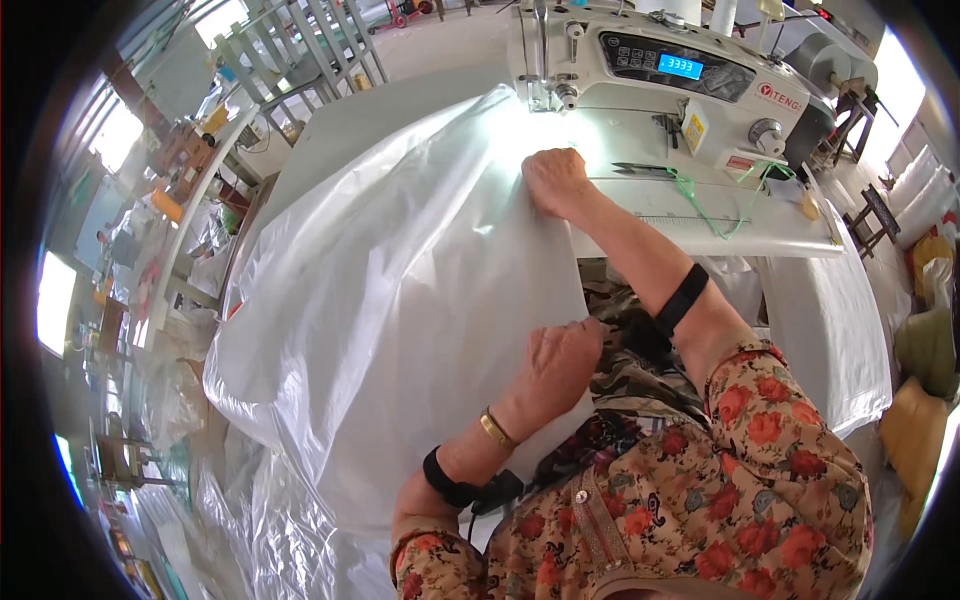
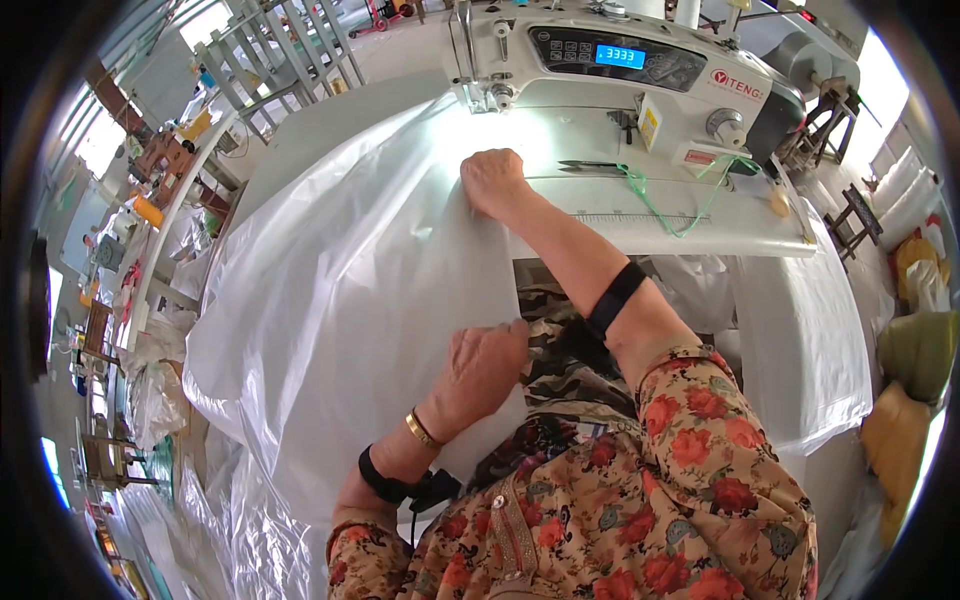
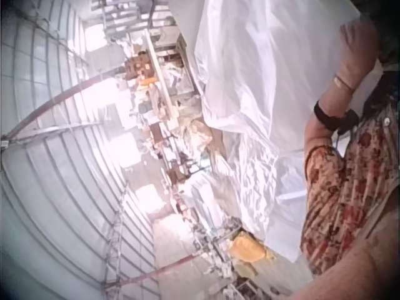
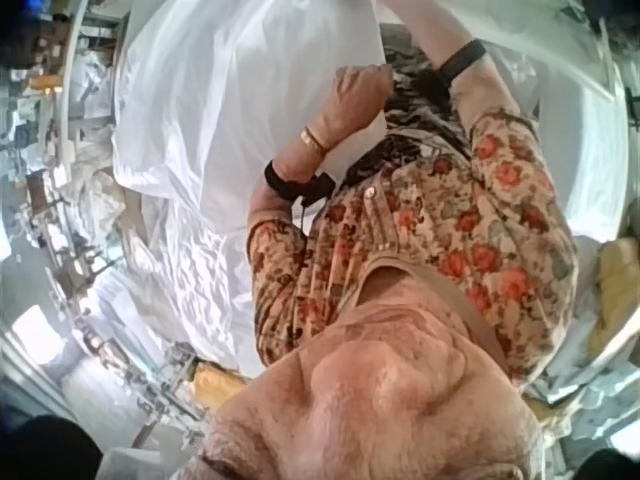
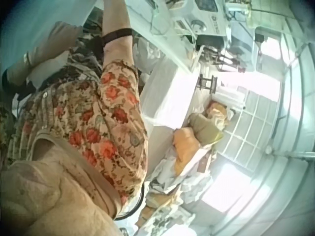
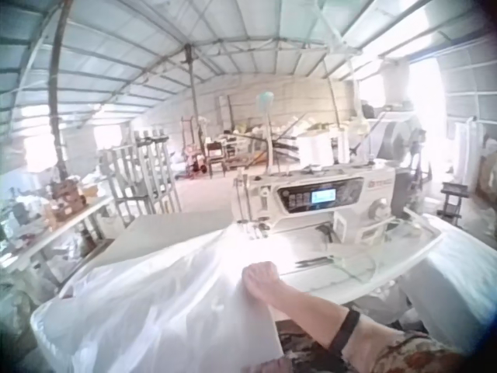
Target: The person is using an industrial sewing machine to sew seams on large white plastic or synthetic fabric sheets.
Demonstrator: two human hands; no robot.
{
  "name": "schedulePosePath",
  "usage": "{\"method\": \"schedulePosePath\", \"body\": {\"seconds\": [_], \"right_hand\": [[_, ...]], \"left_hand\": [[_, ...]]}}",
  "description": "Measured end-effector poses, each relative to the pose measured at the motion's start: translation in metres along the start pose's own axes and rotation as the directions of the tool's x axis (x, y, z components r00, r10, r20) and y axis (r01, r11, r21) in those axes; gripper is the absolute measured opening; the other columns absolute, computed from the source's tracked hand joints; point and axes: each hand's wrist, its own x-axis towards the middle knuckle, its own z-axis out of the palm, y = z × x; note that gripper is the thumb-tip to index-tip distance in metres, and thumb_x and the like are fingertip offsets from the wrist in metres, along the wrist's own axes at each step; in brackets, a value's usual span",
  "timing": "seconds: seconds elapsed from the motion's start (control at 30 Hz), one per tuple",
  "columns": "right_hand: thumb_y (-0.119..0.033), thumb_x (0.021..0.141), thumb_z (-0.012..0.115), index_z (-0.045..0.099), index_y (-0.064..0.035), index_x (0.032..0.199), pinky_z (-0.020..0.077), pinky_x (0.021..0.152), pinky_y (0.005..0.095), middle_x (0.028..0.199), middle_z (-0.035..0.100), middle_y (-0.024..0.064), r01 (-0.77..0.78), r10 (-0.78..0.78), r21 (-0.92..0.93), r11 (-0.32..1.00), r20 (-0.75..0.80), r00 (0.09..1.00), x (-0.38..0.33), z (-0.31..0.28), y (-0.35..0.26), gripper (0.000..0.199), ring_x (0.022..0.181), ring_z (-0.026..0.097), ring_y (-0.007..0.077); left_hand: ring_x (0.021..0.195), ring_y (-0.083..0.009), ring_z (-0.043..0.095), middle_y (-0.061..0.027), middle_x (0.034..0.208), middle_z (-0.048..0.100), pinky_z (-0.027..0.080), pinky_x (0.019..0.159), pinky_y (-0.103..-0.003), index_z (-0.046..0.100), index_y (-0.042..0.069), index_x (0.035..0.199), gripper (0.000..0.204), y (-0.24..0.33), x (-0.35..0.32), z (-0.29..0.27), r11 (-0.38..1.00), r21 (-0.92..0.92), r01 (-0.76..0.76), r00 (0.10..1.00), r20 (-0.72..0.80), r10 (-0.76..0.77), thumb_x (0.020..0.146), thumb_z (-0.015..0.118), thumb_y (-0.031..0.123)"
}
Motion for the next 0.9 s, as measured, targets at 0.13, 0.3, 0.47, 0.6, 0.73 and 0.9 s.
{"method": "schedulePosePath", "body": {"seconds": [0.13,0.3,0.47,0.6,0.73,0.9], "right_hand": [[-0.005,0.072,0.065,0.071,-0.007,0.084,0.0537,0.063,0.0374,0.085,0.071,0.0127,-0.05,0.054,0.035,0.998,-0.127,0.99,0.027,0.021,0.012,0.013,0.081,0.07,0.027],[-0.004,0.075,0.061,0.069,-0.0054,0.084,0.0545,0.066,0.0366,0.088,0.071,0.0151,-0.171,0.218,0.208,0.963,-0.227,0.949,0.025,0.02,0.012,0.012,0.084,0.07,0.0271],[-0.003,0.073,0.062,0.068,-0.0037,0.082,0.0544,0.066,0.0362,0.086,0.07,0.0155,-0.169,0.189,0.175,0.97,-0.11,0.976,-0.02,0.013,0.005,0.012,0.084,0.07,0.0276],[-0.003,0.072,0.062,0.067,-0.004,0.084,0.0531,0.071,0.0369,0.085,0.07,0.0156,-0.116,0.133,0.172,0.978,-0.088,0.987,-0.055,0.005,-0.007,0.013,0.083,0.07,0.0287],[-0.004,0.073,0.062,0.066,-0.0042,0.084,0.0488,0.08,0.0412,0.082,0.069,0.015,0.022,-0.012,0.102,0.995,-0.099,0.995,-0.062,0.004,-0.007,0.012,0.083,0.069,0.0294],[-0.004,0.074,0.06,0.066,-0.0052,0.077,0.0459,0.08,0.0433,0.081,0.068,0.0144,0.029,-0.007,0.169,0.985,-0.125,0.992,-0.035,0.013,0.002,0.006,0.083,0.068,0.0299]], "left_hand": [[0.068,-0.0373,0.063,-0.015,0.067,0.061,0.047,0.061,-0.045,0.051,0.003,0.081,0.007,-0.012,0.016,0.01,0.992,0.121,-0.04,0.971,-0.23,0.067,0.075,0.056,0.001],[0.068,-0.0389,0.062,-0.0169,0.067,0.061,0.045,0.063,-0.047,0.052,0.002,0.079,0.004,-0.007,0.025,0.002,0.994,0.079,0.07,0.983,-0.175,-0.055,0.076,0.053,0.001],[0.076,-0.0377,0.061,-0.0149,0.074,0.062,0.042,0.07,-0.047,0.052,0.003,0.084,0.006,0.001,0.02,0.02,0.989,0.036,0.144,0.959,-0.25,-0.131,0.081,0.055,0.007],[0.078,-0.0361,0.061,-0.0135,0.077,0.062,0.041,0.071,-0.046,0.052,0.004,0.087,0.007,-0.001,0.018,0.03,0.987,-0.107,0.119,0.949,-0.28,-0.145,0.083,0.055,0.009],[0.079,-0.0371,0.062,-0.0141,0.078,0.063,0.042,0.069,-0.047,0.053,0.003,0.089,0.008,-0.006,0.023,0.032,0.986,-0.082,0.148,0.961,-0.222,-0.163,0.083,0.054,0.008],[0.076,-0.0394,0.062,-0.0155,0.074,0.063,0.042,0.068,-0.05,0.054,0.002,0.088,0.008,-0.02,0.037,0.021,0.979,-0.035,0.2,0.968,-0.151,-0.203,0.082,0.055,0.008]]}}
